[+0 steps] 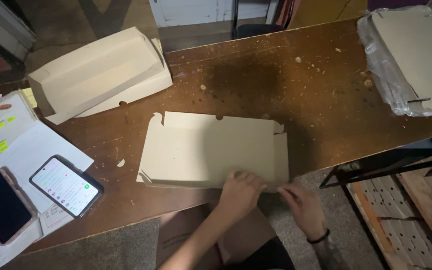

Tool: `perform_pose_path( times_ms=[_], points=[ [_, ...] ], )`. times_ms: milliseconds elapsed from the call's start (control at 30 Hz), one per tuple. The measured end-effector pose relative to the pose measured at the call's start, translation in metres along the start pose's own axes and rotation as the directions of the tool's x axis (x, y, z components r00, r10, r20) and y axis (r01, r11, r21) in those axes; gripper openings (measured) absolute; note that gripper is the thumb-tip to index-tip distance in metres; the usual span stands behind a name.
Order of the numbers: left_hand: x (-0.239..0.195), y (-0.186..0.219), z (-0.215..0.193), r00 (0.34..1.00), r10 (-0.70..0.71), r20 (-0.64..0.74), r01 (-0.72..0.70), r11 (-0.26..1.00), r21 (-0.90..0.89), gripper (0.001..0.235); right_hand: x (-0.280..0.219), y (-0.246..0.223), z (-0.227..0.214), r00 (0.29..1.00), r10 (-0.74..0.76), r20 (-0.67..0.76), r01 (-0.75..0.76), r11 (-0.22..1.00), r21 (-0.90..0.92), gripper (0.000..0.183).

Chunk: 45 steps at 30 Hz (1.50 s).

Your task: Folding flat cardboard sheets into takeout boxes

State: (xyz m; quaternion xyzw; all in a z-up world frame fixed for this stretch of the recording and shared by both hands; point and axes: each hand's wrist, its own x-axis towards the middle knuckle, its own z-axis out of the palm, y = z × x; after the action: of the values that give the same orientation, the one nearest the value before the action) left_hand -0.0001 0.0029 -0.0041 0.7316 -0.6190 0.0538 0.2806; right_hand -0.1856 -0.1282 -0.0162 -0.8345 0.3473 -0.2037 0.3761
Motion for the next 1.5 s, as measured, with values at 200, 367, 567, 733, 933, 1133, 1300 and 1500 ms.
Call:
perform_pose_path(
  times_ms=[200,367,567,733,933,1133,1300,1500],
  points=[
    [0.002,0.0,-0.009,0.999,0.047,-0.015,-0.048,0.988,-0.149,0.009,0.02,-0.037,-0.007,0.913,-0.331,0.24,0.403,0.826,-0.394,0.016],
    [-0.013,-0.014,-0.014,0.998,-0.044,0.037,0.042,0.997,0.063,0.015,0.034,-0.01,-0.016,0.968,-0.232,0.093,0.248,0.855,-0.456,0.019],
    [-0.075,-0.075,-0.065,0.942,-0.328,0.068,0.226,0.771,0.595,0.049,0.069,-0.024,-0.042,0.935,-0.276,-0.224,0.215,0.941,-0.263,0.029],
    [-0.071,-0.058,-0.074,0.931,-0.366,0.004,0.317,0.812,0.489,0.019,0.067,-0.078,-0.024,0.997,-0.058,-0.057,0.061,0.997,0.052,0.072],
    [-0.046,-0.02,-0.057,0.991,-0.073,0.111,0.105,0.941,-0.321,0.038,0.014,-0.059,0.024,0.93,-0.315,0.192,0.322,0.947,-0.007,0.06],
    [-0.04,-0.029,-0.063,0.983,0.113,0.142,-0.099,0.99,-0.102,0.036,-0.005,-0.055,0.029,0.934,-0.34,0.112,0.341,0.94,0.009,0.021],
    [-0.028,-0.031,-0.045,0.992,0.121,-0.032,-0.122,0.991,-0.051,0.009,-0.012,-0.033,0.042,0.998,0.049,-0.047,-0.042,0.988,0.147,0.017],
    [0.0,-0.033,-0.039,0.985,-0.08,0.153,0.082,0.997,-0.008,0.019,-0.015,-0.022,0.054,0.961,0.253,-0.116,-0.183,0.889,0.42,0.012]
  ],
)
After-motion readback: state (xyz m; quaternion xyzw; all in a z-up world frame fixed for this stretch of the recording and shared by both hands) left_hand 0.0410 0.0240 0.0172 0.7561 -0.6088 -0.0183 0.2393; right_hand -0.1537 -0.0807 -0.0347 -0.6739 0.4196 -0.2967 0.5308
